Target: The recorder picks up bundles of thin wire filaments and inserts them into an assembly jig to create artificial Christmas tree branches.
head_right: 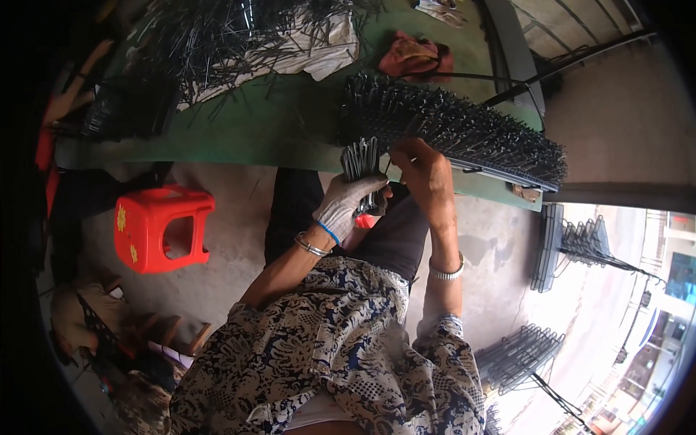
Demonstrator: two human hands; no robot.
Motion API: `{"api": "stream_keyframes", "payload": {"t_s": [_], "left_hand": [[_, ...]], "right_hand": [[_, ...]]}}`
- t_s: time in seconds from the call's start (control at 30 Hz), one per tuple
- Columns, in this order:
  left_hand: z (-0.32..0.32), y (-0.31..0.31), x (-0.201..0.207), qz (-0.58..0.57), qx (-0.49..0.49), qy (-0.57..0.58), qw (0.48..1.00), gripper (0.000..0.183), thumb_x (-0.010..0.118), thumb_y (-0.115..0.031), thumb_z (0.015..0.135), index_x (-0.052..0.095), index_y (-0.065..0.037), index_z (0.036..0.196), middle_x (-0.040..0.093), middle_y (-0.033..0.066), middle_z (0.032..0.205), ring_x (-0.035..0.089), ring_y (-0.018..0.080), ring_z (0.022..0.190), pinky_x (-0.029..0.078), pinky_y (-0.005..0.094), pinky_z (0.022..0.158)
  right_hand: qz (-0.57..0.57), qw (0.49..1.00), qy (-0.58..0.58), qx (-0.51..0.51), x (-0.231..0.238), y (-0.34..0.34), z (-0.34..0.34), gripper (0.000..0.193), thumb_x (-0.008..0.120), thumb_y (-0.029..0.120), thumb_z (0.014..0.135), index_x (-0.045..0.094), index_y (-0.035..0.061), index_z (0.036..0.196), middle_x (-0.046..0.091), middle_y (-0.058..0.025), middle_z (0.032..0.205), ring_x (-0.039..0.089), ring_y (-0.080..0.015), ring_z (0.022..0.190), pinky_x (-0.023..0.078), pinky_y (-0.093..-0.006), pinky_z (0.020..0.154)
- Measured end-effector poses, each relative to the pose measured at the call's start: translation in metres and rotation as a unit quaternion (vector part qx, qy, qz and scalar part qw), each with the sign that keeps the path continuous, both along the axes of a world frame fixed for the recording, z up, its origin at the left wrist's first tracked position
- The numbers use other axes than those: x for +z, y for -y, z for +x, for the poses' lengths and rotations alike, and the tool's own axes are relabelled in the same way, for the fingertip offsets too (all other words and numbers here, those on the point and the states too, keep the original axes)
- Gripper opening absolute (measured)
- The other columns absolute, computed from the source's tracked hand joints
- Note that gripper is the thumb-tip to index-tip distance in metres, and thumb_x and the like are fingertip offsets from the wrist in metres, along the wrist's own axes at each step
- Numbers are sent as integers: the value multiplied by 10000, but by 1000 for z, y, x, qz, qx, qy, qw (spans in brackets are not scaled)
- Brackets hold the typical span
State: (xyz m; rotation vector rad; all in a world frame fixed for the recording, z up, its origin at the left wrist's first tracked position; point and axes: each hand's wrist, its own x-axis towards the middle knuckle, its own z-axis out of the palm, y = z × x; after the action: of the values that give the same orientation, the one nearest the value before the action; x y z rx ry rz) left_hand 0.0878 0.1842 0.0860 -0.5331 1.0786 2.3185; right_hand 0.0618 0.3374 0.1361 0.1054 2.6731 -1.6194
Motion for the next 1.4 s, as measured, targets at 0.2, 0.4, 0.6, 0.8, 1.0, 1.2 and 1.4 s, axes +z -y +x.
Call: {"api": "stream_keyframes", "payload": {"t_s": [0.2, 0.4, 0.6, 0.8, 1.0, 1.2, 1.4], "left_hand": [[-6, -2, 4, 14, -35, 26, 999, 173, 687, -130, 867, 650, -7, 982, 704, 129, 852, 704, 207, 733, 570, 290, 549], [-15, -7, -14, 4, -14, 48, 999, 140, 675, -147, 872, 636, -58, 973, 688, 85, 801, 674, 162, 634, 578, 288, 491], [-10, -12, -22, -19, 40, 31, 999, 157, 685, -181, 875, 644, -50, 950, 662, 42, 752, 619, 125, 564, 539, 274, 493], [-10, 0, -9, 3, 1, 55, 998, 196, 719, -194, 856, 648, -13, 883, 646, 51, 691, 608, 132, 549, 489, 252, 475], [-5, 4, -7, 23, -7, 20, 1000, 203, 719, -195, 856, 656, -5, 887, 661, 75, 696, 619, 142, 547, 490, 245, 485], [-3, 9, -4, -7, -42, 13, 999, 235, 704, -221, 861, 669, 1, 929, 686, 86, 742, 628, 133, 563, 486, 242, 475], [1, 10, 2, -18, -45, 5, 999, 249, 699, -229, 864, 676, 11, 928, 692, 78, 751, 630, 122, 569, 485, 239, 470]], "right_hand": [[-17, 989, -98, -105, 5, -5, 7, 67, 572, 48, 920, 579, 4, 969, 657, -56, 796, 529, -68, 588, 436, -223, 530], [132, 935, -270, -189, -12, -17, -18, 56, 597, 65, 914, 561, 50, 954, 646, -47, 768, 564, -87, 598, 450, -241, 557], [197, 912, -300, -200, -26, -16, -29, 62, 594, 86, 916, 559, 52, 954, 614, -75, 703, 577, -127, 566, 466, -283, 552], [205, 911, -299, -197, -24, -11, -27, 48, 606, 74, 904, 574, 58, 936, 604, -68, 703, 569, -126, 584, 470, -281, 577], [181, 929, -273, -170, -14, -14, -29, 26, 604, 59, 905, 594, 62, 928, 612, -66, 714, 538, -103, 590, 457, -263, 581], [209, 916, -313, -141, -19, -18, -25, 14, 611, 61, 912, 600, 59, 921, 590, -52, 670, 504, -72, 580, 427, -239, 550], [203, 932, -274, -121, -9, -19, -23, 31, 611, 57, 909, 606, 64, 939, 617, -53, 700, 541, -80, 584, 438, -248, 544]]}}
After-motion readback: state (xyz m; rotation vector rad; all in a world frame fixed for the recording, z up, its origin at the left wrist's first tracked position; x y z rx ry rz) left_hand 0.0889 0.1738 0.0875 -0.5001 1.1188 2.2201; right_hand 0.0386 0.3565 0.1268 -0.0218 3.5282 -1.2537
